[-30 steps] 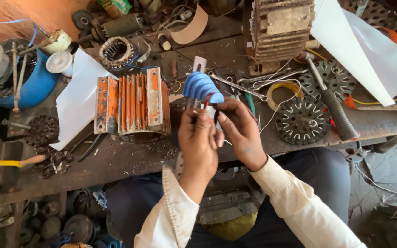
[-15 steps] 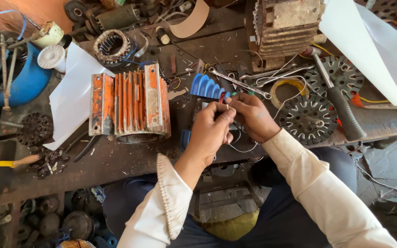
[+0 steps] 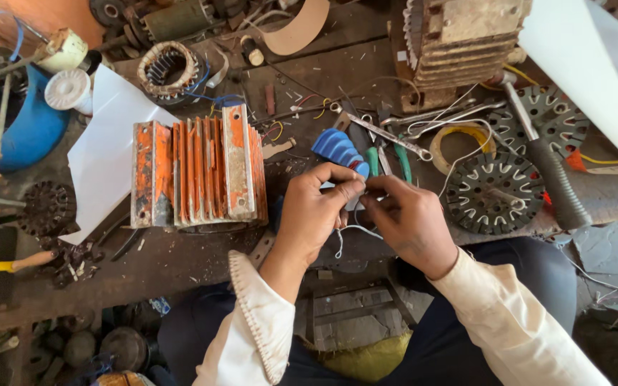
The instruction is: The person winds copper wire onto a blue plastic bobbin using a hand crank. They use pliers to cut the wire and tuck the end into the winding. The person continues winding and adjusting the wire on the bobbin throughout the clip.
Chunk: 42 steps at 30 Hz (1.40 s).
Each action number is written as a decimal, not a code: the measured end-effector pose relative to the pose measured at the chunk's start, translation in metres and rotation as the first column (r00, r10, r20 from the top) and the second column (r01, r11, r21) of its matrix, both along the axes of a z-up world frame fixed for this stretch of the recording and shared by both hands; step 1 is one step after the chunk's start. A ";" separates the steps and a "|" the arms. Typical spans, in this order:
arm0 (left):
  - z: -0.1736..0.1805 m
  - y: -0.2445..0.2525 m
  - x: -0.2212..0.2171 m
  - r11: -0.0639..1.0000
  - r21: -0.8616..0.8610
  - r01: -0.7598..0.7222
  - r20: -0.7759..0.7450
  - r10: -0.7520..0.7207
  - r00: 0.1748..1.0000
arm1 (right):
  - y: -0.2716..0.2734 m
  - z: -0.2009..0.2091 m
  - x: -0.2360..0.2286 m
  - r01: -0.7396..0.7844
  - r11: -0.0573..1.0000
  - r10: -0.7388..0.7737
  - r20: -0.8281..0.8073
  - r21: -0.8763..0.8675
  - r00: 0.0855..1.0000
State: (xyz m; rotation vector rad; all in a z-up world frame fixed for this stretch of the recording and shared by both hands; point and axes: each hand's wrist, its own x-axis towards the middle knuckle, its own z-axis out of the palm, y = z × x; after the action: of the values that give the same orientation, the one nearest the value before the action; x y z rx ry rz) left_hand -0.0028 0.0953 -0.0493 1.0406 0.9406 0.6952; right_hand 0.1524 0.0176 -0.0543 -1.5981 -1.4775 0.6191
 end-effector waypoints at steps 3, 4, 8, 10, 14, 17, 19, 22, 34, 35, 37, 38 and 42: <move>0.017 -0.006 -0.003 0.954 0.296 0.051 -0.165 -0.002 0.986 | 0.004 0.001 -0.008 -0.026 0.999 0.031 -0.153 0.034 0.988; 0.021 -0.006 -0.003 0.906 0.415 0.078 -0.210 0.012 0.978 | 0.006 -0.003 -0.008 -0.039 0.999 0.045 -0.191 0.036 0.981; 0.030 -0.009 -0.005 0.872 0.470 0.135 -0.263 -0.007 0.965 | 0.014 -0.026 0.000 -0.102 0.991 0.123 -0.286 0.088 0.950; 0.028 -0.010 -0.008 0.915 0.379 0.140 -0.282 -0.030 0.959 | 0.014 -0.037 0.002 -0.072 0.985 0.107 -0.229 0.156 0.967; 0.021 -0.011 -0.029 0.526 0.797 0.296 -0.482 0.258 0.837 | 0.012 -0.046 0.002 -0.074 0.996 0.088 -0.738 0.052 0.669; 0.016 -0.016 -0.035 0.621 0.674 0.400 -0.650 0.239 0.722 | 0.004 -0.050 -0.006 -0.104 0.994 0.062 -0.868 0.012 0.493; 0.016 -0.023 -0.036 0.619 0.673 0.405 -0.677 0.295 0.674 | -0.001 -0.056 -0.013 -0.170 0.985 0.059 -0.943 0.002 0.328; 0.015 -0.030 -0.039 0.464 0.798 0.384 -0.564 0.351 0.748 | -0.006 -0.068 -0.023 -0.175 0.981 0.145 -0.901 0.079 0.408; -0.024 -0.037 -0.032 0.516 0.855 0.051 -0.340 0.484 0.806 | -0.031 -0.099 -0.038 0.002 0.991 0.126 -0.918 0.137 0.376; -0.025 -0.035 -0.033 0.506 0.861 0.056 -0.335 0.481 0.810 | -0.030 -0.101 -0.039 0.017 0.988 0.135 -0.910 0.154 0.392; -0.029 -0.036 -0.033 0.507 0.859 0.062 -0.336 0.469 0.817 | -0.037 -0.106 -0.039 0.043 0.985 0.131 -0.896 0.165 0.425; -0.032 -0.036 -0.032 0.506 0.860 0.066 -0.342 0.477 0.809 | -0.039 -0.108 -0.039 0.044 0.986 0.130 -0.897 0.164 0.422; -0.028 -0.034 -0.031 0.515 0.853 0.086 -0.369 0.479 0.796 | -0.039 -0.103 -0.037 0.021 0.992 0.093 -0.832 0.125 0.547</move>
State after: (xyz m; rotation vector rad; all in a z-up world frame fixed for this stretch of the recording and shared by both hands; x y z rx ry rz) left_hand -0.0340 0.0611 -0.0774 2.1431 1.2989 1.1368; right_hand 0.1156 -0.0215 -0.1570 -0.9075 -0.7703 1.1070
